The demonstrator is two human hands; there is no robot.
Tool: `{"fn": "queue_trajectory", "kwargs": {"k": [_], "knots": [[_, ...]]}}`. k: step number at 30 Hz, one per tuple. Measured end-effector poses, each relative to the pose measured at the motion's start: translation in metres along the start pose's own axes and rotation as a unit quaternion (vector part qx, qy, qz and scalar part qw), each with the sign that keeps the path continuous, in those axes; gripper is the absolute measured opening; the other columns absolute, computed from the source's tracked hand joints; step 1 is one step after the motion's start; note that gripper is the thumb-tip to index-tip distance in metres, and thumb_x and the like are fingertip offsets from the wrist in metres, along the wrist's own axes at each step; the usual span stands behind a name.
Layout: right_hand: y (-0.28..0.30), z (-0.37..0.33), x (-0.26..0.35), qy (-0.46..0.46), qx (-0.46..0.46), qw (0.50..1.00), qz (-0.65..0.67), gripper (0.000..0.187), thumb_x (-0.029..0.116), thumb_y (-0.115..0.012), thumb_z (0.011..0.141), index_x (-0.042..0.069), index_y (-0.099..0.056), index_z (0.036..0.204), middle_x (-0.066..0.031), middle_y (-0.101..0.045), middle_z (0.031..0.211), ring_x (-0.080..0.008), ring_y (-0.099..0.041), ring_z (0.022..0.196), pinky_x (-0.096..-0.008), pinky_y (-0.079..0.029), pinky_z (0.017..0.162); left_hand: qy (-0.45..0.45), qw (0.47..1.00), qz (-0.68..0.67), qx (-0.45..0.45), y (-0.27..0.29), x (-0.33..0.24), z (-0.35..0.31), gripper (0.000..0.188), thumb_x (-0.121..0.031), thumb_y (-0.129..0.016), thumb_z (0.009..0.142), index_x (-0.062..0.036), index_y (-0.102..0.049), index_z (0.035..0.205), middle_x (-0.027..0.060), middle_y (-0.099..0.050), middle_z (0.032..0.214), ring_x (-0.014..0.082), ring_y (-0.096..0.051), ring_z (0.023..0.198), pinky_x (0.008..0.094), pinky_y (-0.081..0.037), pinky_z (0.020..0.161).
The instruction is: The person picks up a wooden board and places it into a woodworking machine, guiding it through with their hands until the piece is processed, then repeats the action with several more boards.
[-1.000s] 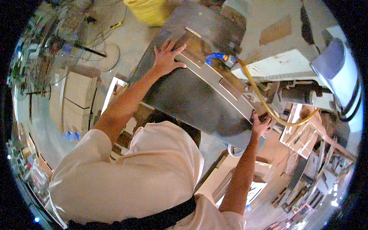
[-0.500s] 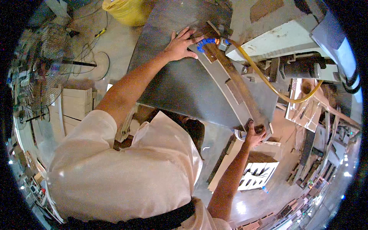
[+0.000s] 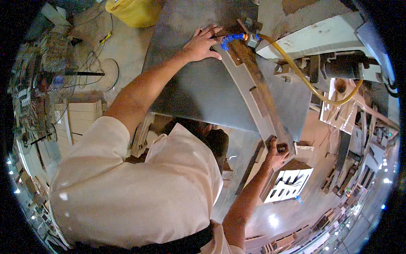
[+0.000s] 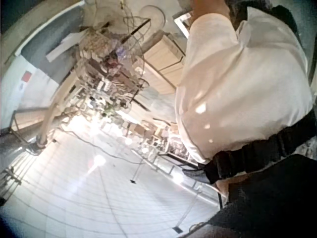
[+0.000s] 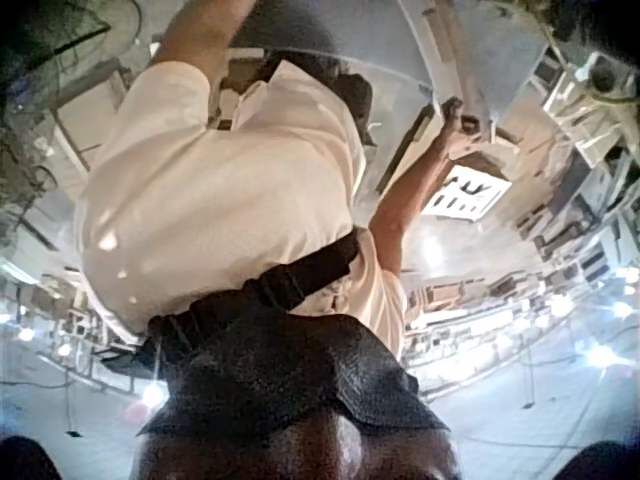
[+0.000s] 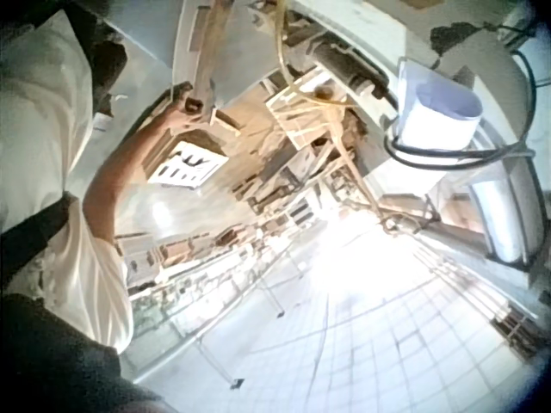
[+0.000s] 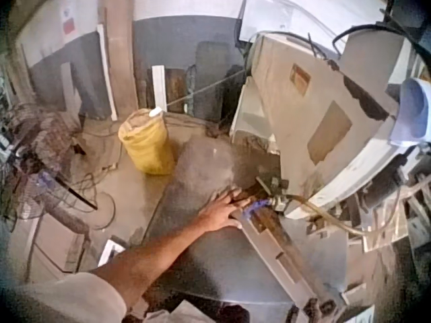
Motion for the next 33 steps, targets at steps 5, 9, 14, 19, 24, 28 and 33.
{"fn": "queue_trajectory", "kwargs": {"k": [5, 9, 14, 19, 24, 28, 33], "knots": [[0.003, -0.017, -0.006, -0.017, 0.0, 1.0, -0.018, 0.088, 0.068, -0.073, 0.058, 0.015, -0.056, 0.126, -0.0128, -0.045, 0.138, -0.0376, -0.045, 0.123, -0.0498, -0.033, 0.104, -0.032, 0.999, -0.005, -0.009, 0.001, -0.001, -0.001, 0.07, -0.058, -0.066, 0.074, -0.0159, -0.055, 0.129, 0.0079, -0.027, 0.151, 0.028, -0.021, 0.141, 0.0618, -0.018, 0.109], [0.011, -0.032, -0.001, -0.019, -0.017, 1.0, 0.006, 0.085, 0.072, -0.073, 0.057, 0.014, -0.061, 0.119, -0.0161, -0.047, 0.135, -0.0348, -0.043, 0.125, -0.0487, -0.034, 0.102, -0.021, 1.0, 0.008, 0.003, 0.003, -0.002, -0.002, 0.07, -0.058, -0.065, 0.075, -0.0161, -0.054, 0.13, 0.0084, -0.027, 0.151, 0.028, -0.021, 0.141, 0.0604, -0.016, 0.11], [0.009, -0.038, -0.011, -0.006, -0.021, 1.0, -0.008, 0.089, 0.07, -0.073, 0.058, 0.011, -0.058, 0.123, -0.0157, -0.047, 0.134, -0.0368, -0.045, 0.123, -0.0503, -0.035, 0.102, -0.034, 0.999, 0.003, 0.003, 0.005, -0.005, -0.001, 0.069, -0.06, -0.064, 0.076, -0.0164, -0.055, 0.129, 0.0084, -0.027, 0.151, 0.0277, -0.021, 0.141, 0.0586, -0.015, 0.111], [0.015, -0.057, -0.003, -0.051, 0.012, 0.999, 0.013, 0.089, 0.067, -0.073, 0.058, 0.014, -0.055, 0.127, -0.0128, -0.044, 0.138, -0.038, -0.043, 0.123, -0.0518, -0.035, 0.102, -0.036, 0.999, -0.001, -0.008, 0.0, 0.001, -0.003, 0.067, -0.058, -0.065, 0.076, -0.0162, -0.057, 0.128, 0.0081, -0.026, 0.151, 0.0278, -0.021, 0.141, 0.056, -0.016, 0.112], [0.023, -0.073, 0.004, -0.062, -0.015, 0.998, -0.01, 0.088, 0.067, -0.073, 0.058, 0.014, -0.056, 0.126, -0.0124, -0.045, 0.136, -0.0379, -0.044, 0.122, -0.0511, -0.035, 0.101, -0.051, 0.999, -0.001, -0.013, 0.002, -0.001, -0.001, 0.068, -0.056, -0.066, 0.076, -0.017, -0.053, 0.131, 0.0084, -0.027, 0.15, 0.0286, -0.021, 0.141, 0.0554, -0.017, 0.111], [0.024, -0.082, 0.006, -0.066, -0.009, 0.998, -0.001, 0.088, 0.067, -0.074, 0.058, 0.013, -0.056, 0.125, -0.0146, -0.046, 0.134, -0.0372, -0.044, 0.122, -0.0508, -0.035, 0.101, -0.049, 0.999, 0.002, -0.008, -0.001, 0.003, -0.002, 0.072, -0.056, -0.064, 0.077, -0.0285, -0.042, 0.139, 0.0086, -0.028, 0.15, 0.029, -0.021, 0.141, 0.0567, -0.017, 0.112], [0.018, -0.086, -0.007, -0.062, -0.016, 0.998, 0.004, 0.089, 0.069, -0.075, 0.058, 0.012, -0.057, 0.124, -0.0176, -0.045, 0.135, -0.0367, -0.041, 0.124, -0.0519, -0.034, 0.1, -0.055, 0.998, -0.006, -0.01, 0.001, 0.001, 0.0, 0.068, -0.052, -0.066, 0.078, -0.019, -0.048, 0.135, 0.0088, -0.026, 0.151, 0.0294, -0.022, 0.141, 0.0571, -0.02, 0.11]]}}
Point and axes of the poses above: each hand's wrist, its own z-axis towards the middle knuckle, its own y-axis out of the back of the hand, x = y × z, the point moved 8 cm from there along z, towards the middle knuckle
